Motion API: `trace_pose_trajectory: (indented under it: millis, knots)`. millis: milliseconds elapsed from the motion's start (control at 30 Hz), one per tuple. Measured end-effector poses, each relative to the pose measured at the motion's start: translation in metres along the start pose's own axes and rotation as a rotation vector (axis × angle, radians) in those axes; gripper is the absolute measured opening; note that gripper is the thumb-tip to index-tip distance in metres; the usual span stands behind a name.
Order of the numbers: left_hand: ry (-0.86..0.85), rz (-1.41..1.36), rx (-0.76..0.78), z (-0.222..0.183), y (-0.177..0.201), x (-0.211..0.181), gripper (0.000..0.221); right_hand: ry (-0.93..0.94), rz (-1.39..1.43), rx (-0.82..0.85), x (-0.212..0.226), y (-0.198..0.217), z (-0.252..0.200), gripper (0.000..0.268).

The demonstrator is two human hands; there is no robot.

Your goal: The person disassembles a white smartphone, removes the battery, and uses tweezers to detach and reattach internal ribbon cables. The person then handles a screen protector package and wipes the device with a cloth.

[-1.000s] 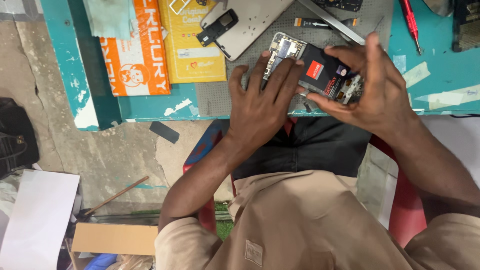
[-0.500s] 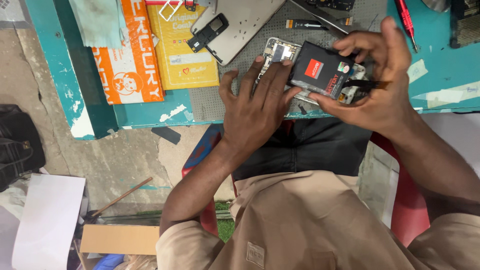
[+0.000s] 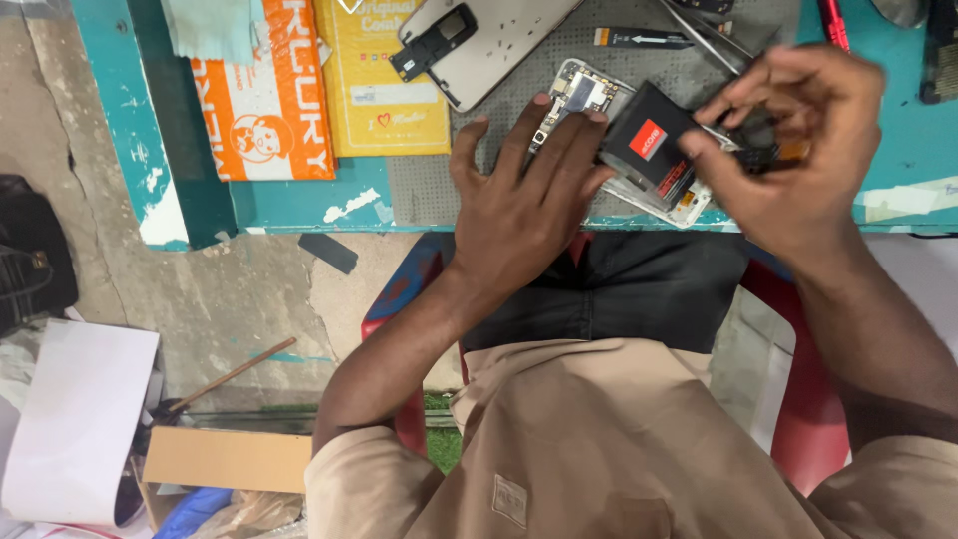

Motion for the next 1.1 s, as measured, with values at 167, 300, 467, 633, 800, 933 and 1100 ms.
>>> trace_pose_trajectory:
  millis: [167, 300, 467, 633, 800, 933, 1100]
  knots:
    - [-0.007, 0.014, -0.016, 0.000, 0.003, -0.001, 0.047, 0.045, -0.203, 0.054, 0.024, -0.004, 0.012, 0.089]
    - [0.008, -0.020, -0.026, 0.001, 0.003, 0.000, 0.046, 0.074, -0.423, 0.091, 0.051, -0.011, 0.019, 0.089]
    - [0.004, -0.012, -0.048, -0.001, -0.001, 0.000, 0.051, 0.087, -0.577, 0.071, 0.086, -0.007, 0.008, 0.074]
    - [-0.022, 0.004, -0.041, -0.001, 0.003, 0.000, 0.050, -0.026, -1.128, 0.207, 0.092, -0.030, 0.012, 0.045]
    - [-0.026, 0.048, 0.015, -0.003, 0.004, 0.001, 0.047, -0.104, -1.243, 0.257, 0.096, -0.038, 0.031, 0.030]
    - [-0.015, -0.025, -0.031, -0.003, 0.005, 0.004, 0.045, -0.047, -1.246, 0.249, 0.107, -0.039, 0.042, 0.024]
    - [-0.007, -0.056, -0.059, -0.004, 0.007, 0.006, 0.048, 0.023, -1.260, 0.227, 0.112, -0.040, 0.044, 0.019]
Point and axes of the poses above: each hand's wrist, its own z-axis towards the middle knuckle, its own y-axis out of the back of the hand, x = y × z, the point moved 10 cm from there along z, towards the middle knuckle, and after that the axes turned 15 degrees about x, right-handed, at the moved point
